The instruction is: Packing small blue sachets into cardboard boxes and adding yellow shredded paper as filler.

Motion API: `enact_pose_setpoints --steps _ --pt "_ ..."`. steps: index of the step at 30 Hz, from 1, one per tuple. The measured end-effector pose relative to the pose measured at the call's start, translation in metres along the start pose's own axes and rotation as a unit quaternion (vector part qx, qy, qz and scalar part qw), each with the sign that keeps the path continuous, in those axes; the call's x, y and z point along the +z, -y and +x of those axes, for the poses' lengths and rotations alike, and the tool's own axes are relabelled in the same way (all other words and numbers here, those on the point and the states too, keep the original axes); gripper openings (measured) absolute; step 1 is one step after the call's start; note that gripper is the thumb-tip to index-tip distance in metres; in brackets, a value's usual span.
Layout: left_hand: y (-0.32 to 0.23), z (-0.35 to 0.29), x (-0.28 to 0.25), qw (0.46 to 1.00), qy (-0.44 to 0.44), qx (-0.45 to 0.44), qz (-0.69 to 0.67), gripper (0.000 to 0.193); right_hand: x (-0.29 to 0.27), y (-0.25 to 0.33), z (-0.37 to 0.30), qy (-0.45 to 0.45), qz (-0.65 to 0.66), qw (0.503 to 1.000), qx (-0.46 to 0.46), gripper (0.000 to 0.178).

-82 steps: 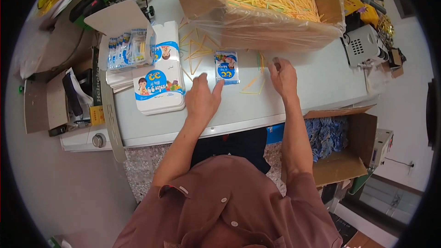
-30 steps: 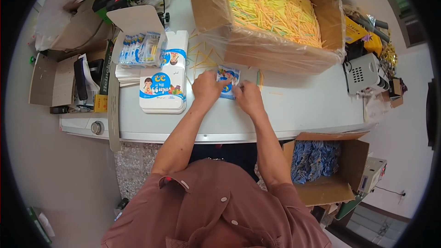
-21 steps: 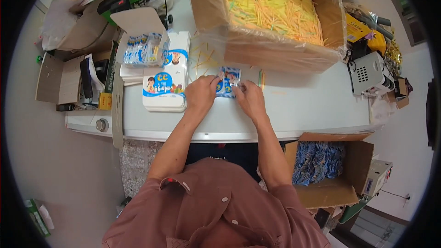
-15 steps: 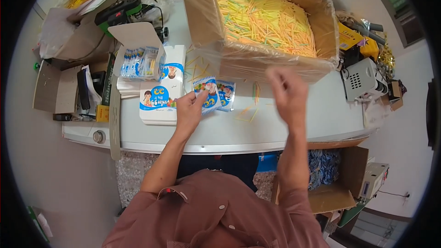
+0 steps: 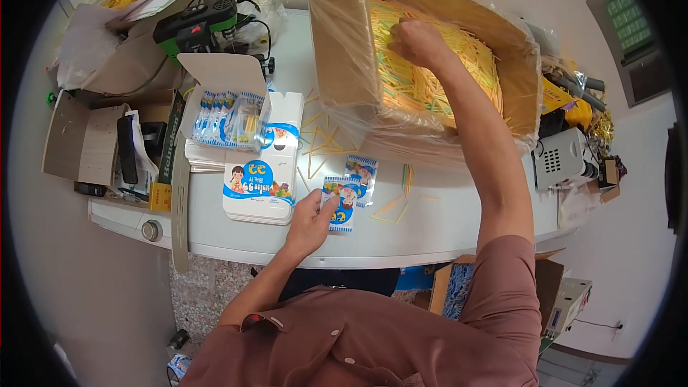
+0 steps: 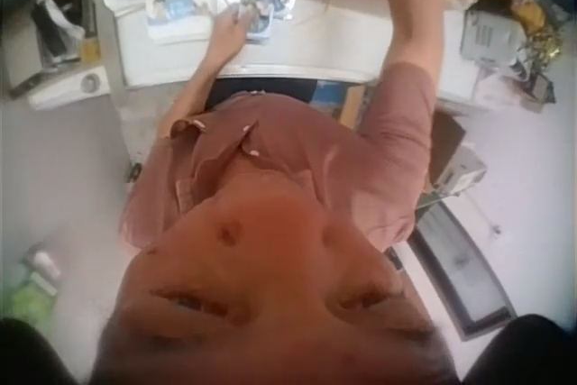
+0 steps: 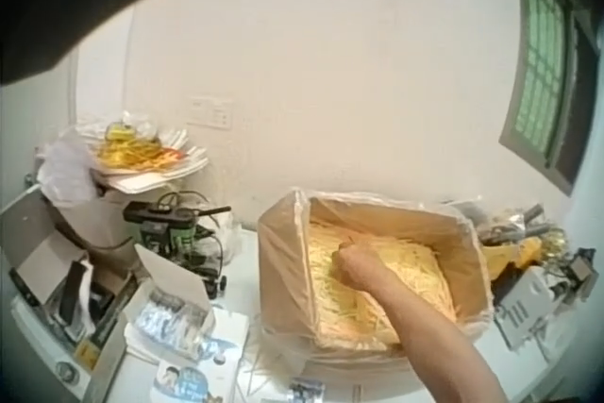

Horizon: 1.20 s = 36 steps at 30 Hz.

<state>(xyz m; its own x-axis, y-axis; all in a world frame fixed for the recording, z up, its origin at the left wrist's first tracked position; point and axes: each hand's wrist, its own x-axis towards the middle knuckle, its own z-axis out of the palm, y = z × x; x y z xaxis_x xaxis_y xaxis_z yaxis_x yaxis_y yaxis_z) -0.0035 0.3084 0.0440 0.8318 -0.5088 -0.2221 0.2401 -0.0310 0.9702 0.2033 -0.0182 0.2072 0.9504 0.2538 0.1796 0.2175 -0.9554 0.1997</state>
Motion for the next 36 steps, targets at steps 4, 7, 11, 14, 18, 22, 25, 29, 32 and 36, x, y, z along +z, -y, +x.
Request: enact_pose_setpoints --steps 4,7,11,14,18,22,25,29,32,36 --pt "-0.014 0.007 -0.002 0.999 0.001 -0.003 -0.034 0.026 0.009 0.003 0.015 0.058 -0.096 0.994 0.006 0.015" --pt "-0.017 0.013 -0.005 1.0 0.022 -0.009 -0.005 0.023 0.013 0.014 0.018 0.036 -0.133 0.99 0.017 0.013" --pt "-0.012 0.018 -0.005 1.0 0.026 -0.01 -0.004 0.023 0.014 0.019 0.019 0.046 -0.168 0.985 0.01 0.016" --pt "-0.008 0.016 -0.004 1.0 0.023 -0.006 -0.008 0.024 0.016 0.019 0.023 0.045 -0.174 0.984 -0.008 0.017" --pt "-0.008 0.01 -0.002 1.0 0.023 -0.004 -0.014 0.023 0.026 0.002 0.015 0.035 -0.144 0.988 -0.033 0.018" --pt "-0.007 0.003 -0.002 1.0 0.016 0.004 -0.024 0.023 0.038 -0.016 -0.002 -0.007 -0.139 0.989 -0.042 0.019" --pt "-0.02 -0.005 -0.001 0.999 0.013 0.011 -0.035 0.023 0.016 -0.03 -0.014 -0.075 -0.001 0.997 0.016 0.016" --pt "-0.045 -0.011 0.005 0.993 -0.021 0.067 -0.098 0.021 -0.047 -0.02 -0.063 -0.119 0.287 0.943 0.118 0.023" --pt "-0.064 -0.012 -0.003 0.961 -0.107 0.151 -0.204 0.02 -0.094 0.036 -0.116 -0.068 0.645 0.744 0.16 0.026" --pt "-0.118 -0.006 -0.004 0.947 -0.048 0.206 -0.243 0.022 -0.076 0.107 -0.215 0.124 0.812 0.551 0.149 0.028"
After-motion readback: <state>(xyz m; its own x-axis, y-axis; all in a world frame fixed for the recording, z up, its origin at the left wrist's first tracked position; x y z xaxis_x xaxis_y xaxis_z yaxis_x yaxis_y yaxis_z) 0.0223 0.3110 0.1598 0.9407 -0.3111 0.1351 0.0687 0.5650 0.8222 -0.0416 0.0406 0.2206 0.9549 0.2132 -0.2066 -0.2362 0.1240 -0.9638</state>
